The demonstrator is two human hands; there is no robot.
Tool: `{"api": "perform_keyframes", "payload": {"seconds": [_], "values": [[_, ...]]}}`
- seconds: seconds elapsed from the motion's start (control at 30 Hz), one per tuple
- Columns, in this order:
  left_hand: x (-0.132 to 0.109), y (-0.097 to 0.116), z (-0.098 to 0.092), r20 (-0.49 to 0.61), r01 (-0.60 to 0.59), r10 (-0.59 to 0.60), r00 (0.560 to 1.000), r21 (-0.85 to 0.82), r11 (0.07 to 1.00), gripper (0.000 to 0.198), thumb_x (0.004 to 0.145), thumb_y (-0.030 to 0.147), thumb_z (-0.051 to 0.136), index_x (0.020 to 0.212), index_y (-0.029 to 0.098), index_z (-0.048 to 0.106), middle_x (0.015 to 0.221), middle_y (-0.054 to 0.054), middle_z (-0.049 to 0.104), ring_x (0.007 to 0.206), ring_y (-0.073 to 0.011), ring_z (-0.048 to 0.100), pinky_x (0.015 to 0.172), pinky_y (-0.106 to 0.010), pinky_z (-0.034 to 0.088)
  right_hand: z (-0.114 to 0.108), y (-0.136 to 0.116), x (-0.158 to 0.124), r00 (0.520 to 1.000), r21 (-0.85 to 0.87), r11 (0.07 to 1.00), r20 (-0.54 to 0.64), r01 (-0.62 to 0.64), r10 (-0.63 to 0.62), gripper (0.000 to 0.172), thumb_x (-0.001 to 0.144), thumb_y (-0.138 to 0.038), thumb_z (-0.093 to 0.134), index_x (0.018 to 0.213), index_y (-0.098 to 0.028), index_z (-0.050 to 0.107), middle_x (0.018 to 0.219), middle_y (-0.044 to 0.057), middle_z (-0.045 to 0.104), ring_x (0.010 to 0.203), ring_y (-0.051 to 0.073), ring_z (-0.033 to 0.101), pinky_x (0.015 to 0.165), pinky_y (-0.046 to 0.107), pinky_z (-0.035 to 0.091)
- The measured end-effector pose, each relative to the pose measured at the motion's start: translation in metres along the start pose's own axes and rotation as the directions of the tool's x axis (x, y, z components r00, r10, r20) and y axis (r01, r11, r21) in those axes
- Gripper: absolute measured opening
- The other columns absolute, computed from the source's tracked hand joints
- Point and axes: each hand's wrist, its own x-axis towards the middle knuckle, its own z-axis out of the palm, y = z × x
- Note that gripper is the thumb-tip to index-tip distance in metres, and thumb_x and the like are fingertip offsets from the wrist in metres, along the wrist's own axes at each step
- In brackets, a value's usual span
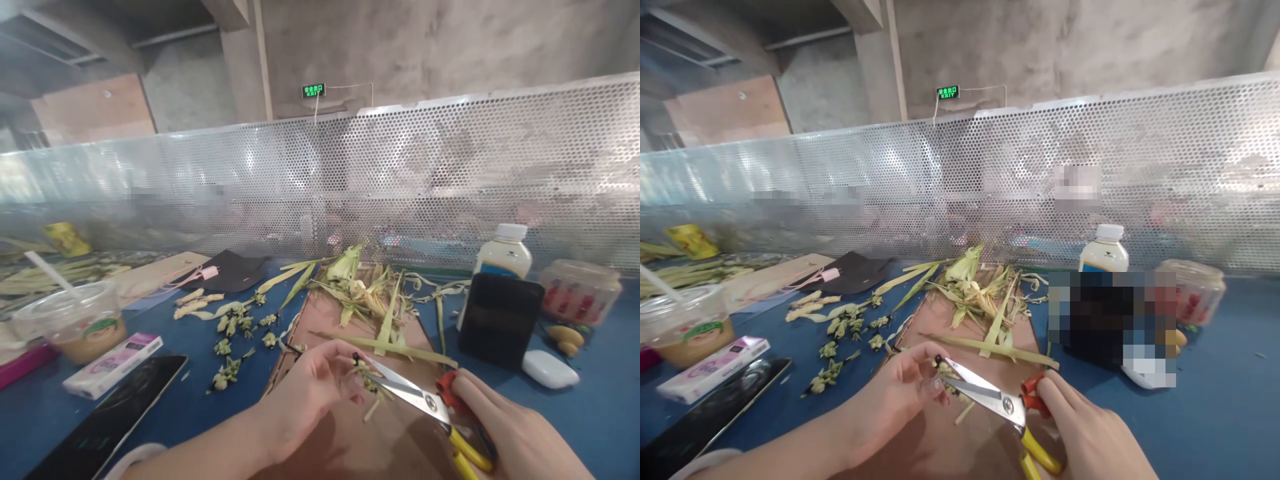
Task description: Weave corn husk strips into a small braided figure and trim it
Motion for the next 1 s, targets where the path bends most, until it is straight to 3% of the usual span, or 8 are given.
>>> {"api": "perform_keyframes", "payload": {"seconds": [0.33,1.0], "values": [[-0.0006,0.0008,0.0028,0.001,0.028,-0.028,1.000,-0.023,0.999,0.017,0.069,0.019,0.069,0.084,0.017,0.062,0.077,0.000,0.059,0.067,-0.0088,0.055,0.067,-0.023,0.043,-0.0003,-0.0007,-0.0032,0.999,-0.079,0.996,-0.018,0.046,-0.047,0.014,0.068,-0.025,0.052,0.076,-0.023,0.042,0.069,0.000,0.059,0.050,0.014,0.059,0.041,0.021,0.044],[-0.0003,0.0057,0.0030,-0.037,0.062,-0.063,0.997,-0.021,0.998,0.018,0.068,0.019,0.069,0.084,0.015,0.063,0.076,-0.002,0.058,0.069,-0.0099,0.051,0.066,-0.023,0.042,0.0020,0.0004,-0.0027,0.994,0.019,0.999,0.098,0.048,-0.050,0.011,0.074,-0.024,0.050,0.071,-0.022,0.040,0.065,-0.001,0.053,0.049,0.011,0.050,0.044,0.019,0.039]]}}
